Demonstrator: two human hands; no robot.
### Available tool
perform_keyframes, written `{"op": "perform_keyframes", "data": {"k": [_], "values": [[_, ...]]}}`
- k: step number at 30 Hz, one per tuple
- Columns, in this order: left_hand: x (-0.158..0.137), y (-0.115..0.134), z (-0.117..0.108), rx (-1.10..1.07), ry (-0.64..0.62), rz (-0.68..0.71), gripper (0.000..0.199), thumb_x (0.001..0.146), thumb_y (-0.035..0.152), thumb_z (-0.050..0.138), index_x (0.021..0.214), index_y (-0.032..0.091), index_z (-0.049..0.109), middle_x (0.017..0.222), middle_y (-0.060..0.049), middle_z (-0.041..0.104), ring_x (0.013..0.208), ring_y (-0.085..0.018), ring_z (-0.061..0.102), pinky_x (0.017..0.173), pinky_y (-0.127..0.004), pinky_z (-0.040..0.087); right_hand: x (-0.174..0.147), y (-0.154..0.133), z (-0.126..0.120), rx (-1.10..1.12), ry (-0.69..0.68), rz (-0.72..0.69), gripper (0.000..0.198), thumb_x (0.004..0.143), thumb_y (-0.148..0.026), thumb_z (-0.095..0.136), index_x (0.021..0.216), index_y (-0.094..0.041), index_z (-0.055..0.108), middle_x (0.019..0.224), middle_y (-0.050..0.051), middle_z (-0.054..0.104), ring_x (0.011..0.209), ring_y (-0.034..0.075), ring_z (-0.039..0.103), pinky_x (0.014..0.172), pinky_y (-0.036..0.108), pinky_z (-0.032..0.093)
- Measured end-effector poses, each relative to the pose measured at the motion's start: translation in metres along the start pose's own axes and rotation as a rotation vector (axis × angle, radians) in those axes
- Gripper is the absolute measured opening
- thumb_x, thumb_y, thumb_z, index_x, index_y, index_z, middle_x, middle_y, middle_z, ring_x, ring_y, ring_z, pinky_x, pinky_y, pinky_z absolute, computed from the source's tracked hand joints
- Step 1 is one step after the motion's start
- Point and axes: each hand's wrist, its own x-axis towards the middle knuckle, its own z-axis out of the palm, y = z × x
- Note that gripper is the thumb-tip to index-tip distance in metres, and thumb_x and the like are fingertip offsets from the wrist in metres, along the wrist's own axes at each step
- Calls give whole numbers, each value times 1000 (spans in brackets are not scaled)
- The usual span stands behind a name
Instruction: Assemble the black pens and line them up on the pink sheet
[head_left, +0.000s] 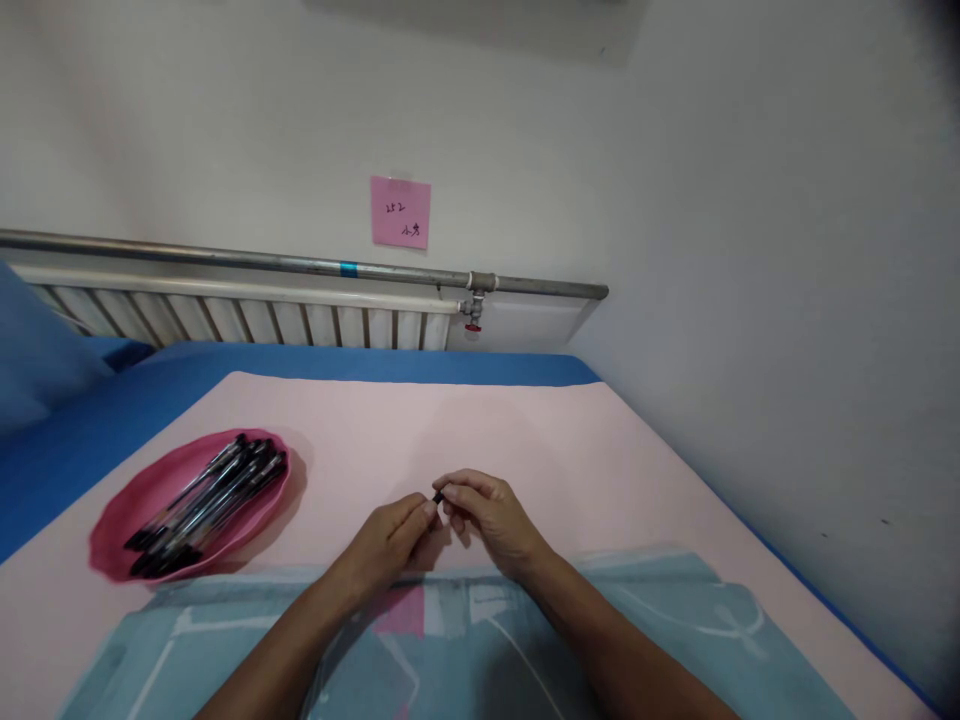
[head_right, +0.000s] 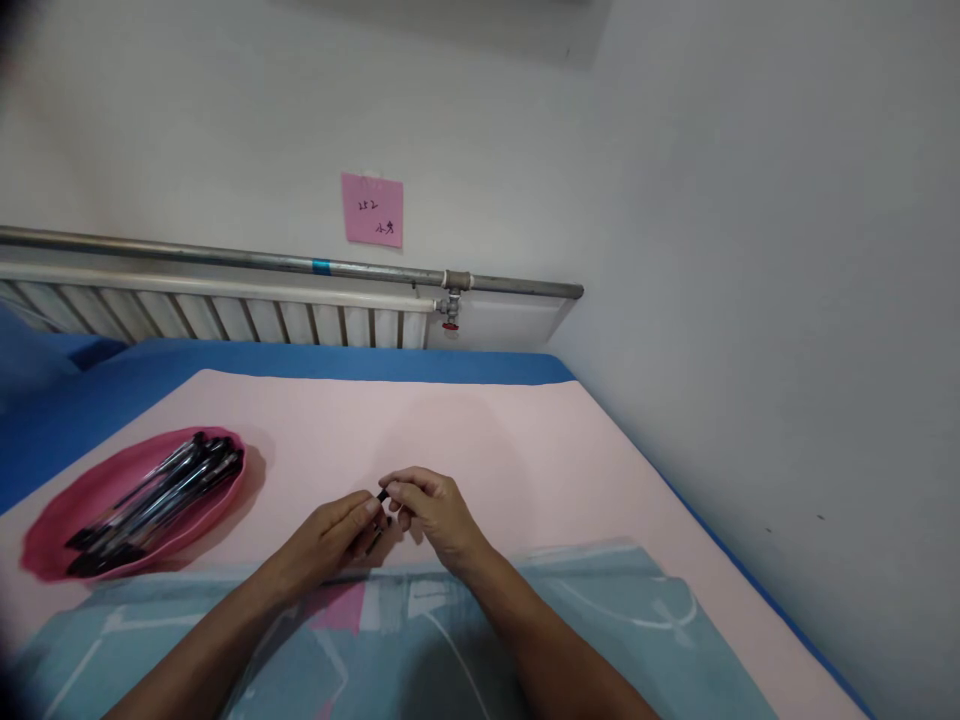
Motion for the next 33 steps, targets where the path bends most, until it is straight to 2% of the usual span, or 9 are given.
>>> {"op": "perform_keyframes", "data": {"k": [4,8,13,18,22,26,30,33], "values": [[0,-3,0,30,2,18,35,86,42,31,63,18,44,56,5,44,56,-11,39,56,-23,31,1,0,-1,-51,68,-7,22,69,-36,63,67,-15,60,48,-4,51,37,6,41,33,18,28],[0,-3,0,4,-3,6,35,86,42,31,63,19,43,55,5,42,54,-10,37,54,-22,30,1,0,-2,-16,-24,19,23,70,-33,62,83,-15,64,54,-3,55,41,7,46,36,18,32],[0,-1,0,-5,-14,3,35,85,42,32,63,18,43,55,5,42,54,-10,36,53,-23,29,1,1,-1,-42,33,17,20,69,-35,63,68,-14,61,49,-4,51,38,6,41,34,18,29],[-1,-2,0,-7,-19,7,34,85,43,32,65,18,44,57,5,41,55,-10,36,53,-23,29,1,2,-2,-29,-48,16,22,69,-32,63,84,-15,64,50,-4,53,41,7,45,36,18,32],[0,-3,1,25,-14,24,33,85,41,33,64,18,44,57,5,41,56,-10,37,54,-22,30,1,2,-1,-56,5,35,20,69,-34,63,72,-14,62,47,-4,51,38,6,40,34,18,27],[0,-5,0,-23,-13,23,35,86,42,32,63,18,43,55,6,41,54,-9,36,53,-22,30,0,-1,-1,-8,-52,38,22,69,-33,64,81,-14,64,52,-3,54,40,6,44,36,18,31],[0,-6,-1,-35,-15,25,36,86,43,32,64,18,44,55,6,40,53,-9,36,52,-22,29,0,-1,-1,-25,19,19,20,68,-34,65,70,-14,61,48,-4,51,38,6,41,35,18,28],[0,-5,-1,-48,-29,2,35,86,44,33,66,18,45,55,6,40,52,-9,34,51,-22,28,0,-1,-1,-13,-17,19,20,67,-32,66,79,-15,63,52,-4,54,40,6,44,37,18,31]]}}
